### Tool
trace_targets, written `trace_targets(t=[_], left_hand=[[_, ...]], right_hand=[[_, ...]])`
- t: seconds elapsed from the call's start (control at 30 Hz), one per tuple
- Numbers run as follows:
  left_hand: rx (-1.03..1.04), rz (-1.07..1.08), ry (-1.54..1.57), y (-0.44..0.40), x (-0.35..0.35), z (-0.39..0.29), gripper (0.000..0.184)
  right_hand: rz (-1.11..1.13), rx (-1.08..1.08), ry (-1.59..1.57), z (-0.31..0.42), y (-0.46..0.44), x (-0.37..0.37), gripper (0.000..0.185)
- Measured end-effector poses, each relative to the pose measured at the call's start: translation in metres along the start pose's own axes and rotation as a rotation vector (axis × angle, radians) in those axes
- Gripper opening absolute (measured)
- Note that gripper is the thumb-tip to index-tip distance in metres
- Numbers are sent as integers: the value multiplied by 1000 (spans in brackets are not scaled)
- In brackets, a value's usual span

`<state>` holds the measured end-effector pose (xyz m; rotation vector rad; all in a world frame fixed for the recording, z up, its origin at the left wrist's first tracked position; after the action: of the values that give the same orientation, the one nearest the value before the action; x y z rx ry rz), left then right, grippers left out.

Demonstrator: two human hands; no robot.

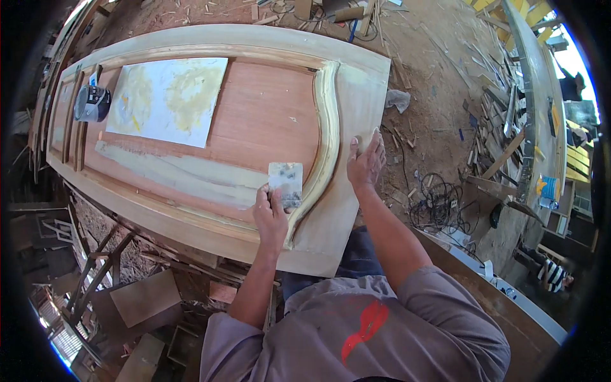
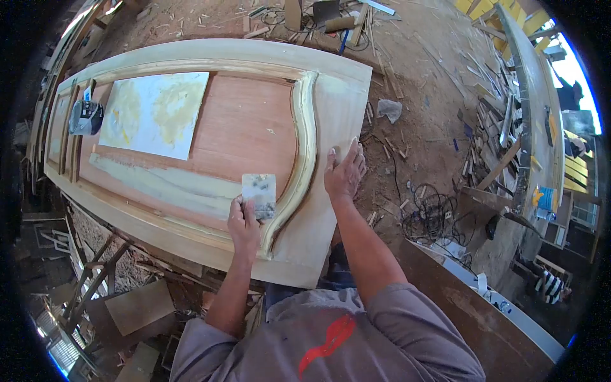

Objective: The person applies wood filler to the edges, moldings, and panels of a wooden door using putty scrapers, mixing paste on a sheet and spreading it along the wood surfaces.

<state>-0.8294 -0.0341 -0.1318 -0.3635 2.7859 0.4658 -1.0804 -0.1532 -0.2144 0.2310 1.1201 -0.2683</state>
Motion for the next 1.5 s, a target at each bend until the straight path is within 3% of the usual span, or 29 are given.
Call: trace_targets(t=[0.13,0.37,0.43,0.57,0.67,0.77,0.87,0.97,1.07,1.1,1.33,1.37,1.4,1.43,1.5], left_hand=[[66,-58,-2,35,-7,8,32],[-66,-161,168,100,24,-24,38],[-101,-199,84,121,35,-34,39],[-230,-329,289,172,70,-25,42],[-188,-405,161,196,93,-34,41],[-185,-479,317,209,116,-22,40],[-204,-489,216,210,113,-52,41],[-207,-545,410,207,107,-51,41],[-172,-495,343,193,93,-41,41],[-183,-455,369,184,87,-42,42],[-76,-319,392,104,76,-71,51],[-67,-320,412,94,78,-84,52],[-60,-325,432,83,81,-94,53],[76,-359,431,69,84,-101,49],[2,-387,608,53,96,-122,40]], right_hand=[[-17,-18,-4,-2,2,1,76],[38,-80,-84,-13,1,-4,79],[54,-165,-123,-22,6,-12,76],[72,-411,-125,-20,-13,-56,67],[102,-561,-261,-15,-52,-77,61],[182,-608,-541,-19,-96,-88,59],[534,-278,-1021,-41,-137,-87,60],[679,195,-1445,-51,-145,-110,77],[909,356,-1850,-42,-128,-146,97],[947,324,-1905,-38,-121,-155,106],[1068,193,-2050,10,-81,-215,103],[1090,166,-2046,14,-76,-220,95],[1100,137,-1937,13,-71,-216,93],[1114,113,-1828,10,-65,-208,92],[1133,45,-1591,16,-41,-198,83]])
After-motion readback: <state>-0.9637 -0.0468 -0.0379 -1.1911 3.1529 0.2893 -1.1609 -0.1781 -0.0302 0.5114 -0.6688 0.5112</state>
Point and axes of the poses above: each hand's wrist, its own y-axis away from the middle knuckle, its own x-axis out of the palm, z = x × y, the point moved 2 cm from there along -y, towards the middle knuckle, and after that the axes turned 6 degrees about z, right-handed, at the moved point
